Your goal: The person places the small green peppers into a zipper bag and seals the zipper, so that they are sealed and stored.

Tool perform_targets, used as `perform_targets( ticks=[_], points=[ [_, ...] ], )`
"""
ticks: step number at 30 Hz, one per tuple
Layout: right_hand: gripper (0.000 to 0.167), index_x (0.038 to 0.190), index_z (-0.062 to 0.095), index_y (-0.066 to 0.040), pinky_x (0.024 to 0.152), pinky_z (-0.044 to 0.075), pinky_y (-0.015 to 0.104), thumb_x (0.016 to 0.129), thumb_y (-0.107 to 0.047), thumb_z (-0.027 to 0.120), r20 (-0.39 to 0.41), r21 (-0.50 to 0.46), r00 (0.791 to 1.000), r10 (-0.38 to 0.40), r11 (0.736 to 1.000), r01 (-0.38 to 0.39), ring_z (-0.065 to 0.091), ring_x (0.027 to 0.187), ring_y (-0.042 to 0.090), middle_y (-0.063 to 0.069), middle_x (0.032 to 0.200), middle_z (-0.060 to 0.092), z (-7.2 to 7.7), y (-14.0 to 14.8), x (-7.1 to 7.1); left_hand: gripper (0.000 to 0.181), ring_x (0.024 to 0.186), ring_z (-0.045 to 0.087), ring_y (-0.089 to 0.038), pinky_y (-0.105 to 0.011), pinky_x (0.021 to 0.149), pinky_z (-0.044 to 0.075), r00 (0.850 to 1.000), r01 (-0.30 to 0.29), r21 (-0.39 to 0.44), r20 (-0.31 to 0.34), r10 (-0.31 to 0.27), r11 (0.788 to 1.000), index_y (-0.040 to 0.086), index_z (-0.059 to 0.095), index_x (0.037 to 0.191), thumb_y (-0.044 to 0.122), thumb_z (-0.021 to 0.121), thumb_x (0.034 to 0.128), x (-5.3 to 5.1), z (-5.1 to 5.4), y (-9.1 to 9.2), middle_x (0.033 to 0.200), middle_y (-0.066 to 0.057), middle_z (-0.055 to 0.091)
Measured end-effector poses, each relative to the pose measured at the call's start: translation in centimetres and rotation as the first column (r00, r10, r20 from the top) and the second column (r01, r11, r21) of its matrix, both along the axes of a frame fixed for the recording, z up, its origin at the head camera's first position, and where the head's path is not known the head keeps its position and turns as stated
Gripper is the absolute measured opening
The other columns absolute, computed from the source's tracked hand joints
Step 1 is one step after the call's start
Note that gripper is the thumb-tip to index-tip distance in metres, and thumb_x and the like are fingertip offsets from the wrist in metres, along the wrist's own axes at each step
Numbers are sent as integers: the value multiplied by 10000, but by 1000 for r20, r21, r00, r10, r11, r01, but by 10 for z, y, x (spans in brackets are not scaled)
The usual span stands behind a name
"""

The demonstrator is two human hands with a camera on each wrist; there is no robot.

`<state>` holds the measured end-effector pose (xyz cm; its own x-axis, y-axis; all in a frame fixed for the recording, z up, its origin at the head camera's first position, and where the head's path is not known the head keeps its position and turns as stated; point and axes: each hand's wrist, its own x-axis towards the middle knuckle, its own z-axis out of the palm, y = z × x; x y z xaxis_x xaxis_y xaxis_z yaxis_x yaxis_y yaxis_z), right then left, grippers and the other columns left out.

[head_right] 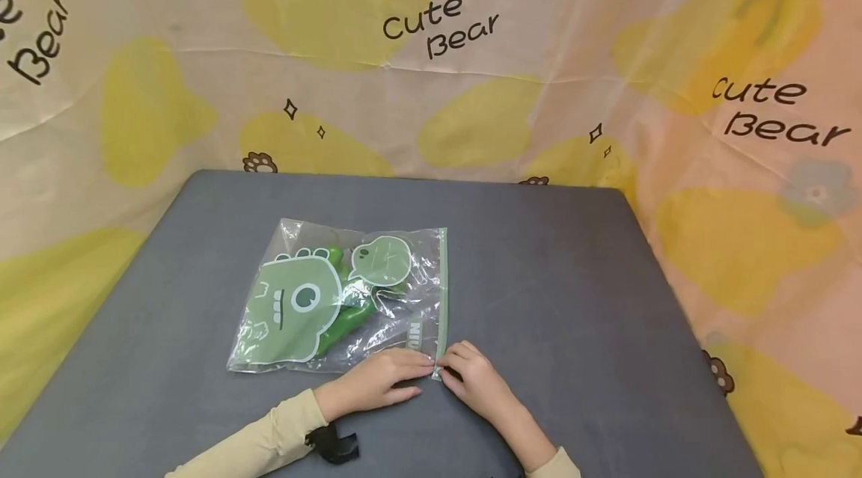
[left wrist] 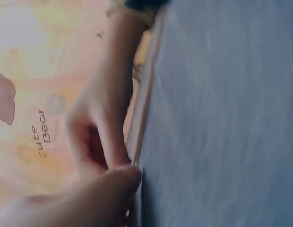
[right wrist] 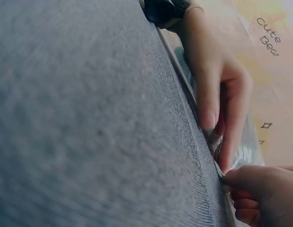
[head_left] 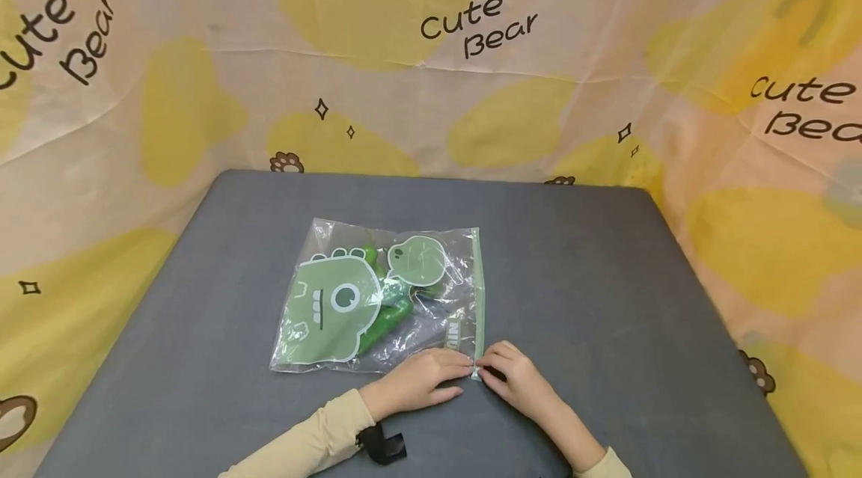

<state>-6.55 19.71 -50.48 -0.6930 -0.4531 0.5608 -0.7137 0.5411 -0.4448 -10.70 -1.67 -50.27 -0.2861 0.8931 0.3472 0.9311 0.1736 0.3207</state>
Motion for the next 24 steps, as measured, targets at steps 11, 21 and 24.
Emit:
perform_targets(
  ticks=[11,21,24],
  points=[
    [179,725,629,-107,601,431,112,697,43,723,145,-48,989,-25,998,32,499,700,72,-47,776,566,2,0,-4,576,1272,272,-246,-344,1031,255,991,24,-56,-130,-31,998,12,466,1274,444,480,894,3,-12,2,1367,-161,347],
    [154,701,628,-83,509,434,169,709,38,722,116,-11,979,-169,985,171,466,634,63,-34,730,544,1,-3,-14,532,1202,327,-247,-347,1006,287,988,7,-34,-153,-12,999,122,548,1236,496,510,860,5,-10,-1,1294,-133,379],
    [175,682,622,-79,489,426,176,688,58,730,115,-17,972,-204,978,208,461,610,65,-33,710,538,1,-2,-27,538,1260,268,-293,-371,1028,257,995,10,-31,-97,-13,999,112,537,1246,487,519,860,5,-11,0,1357,-158,334]
  ],
)
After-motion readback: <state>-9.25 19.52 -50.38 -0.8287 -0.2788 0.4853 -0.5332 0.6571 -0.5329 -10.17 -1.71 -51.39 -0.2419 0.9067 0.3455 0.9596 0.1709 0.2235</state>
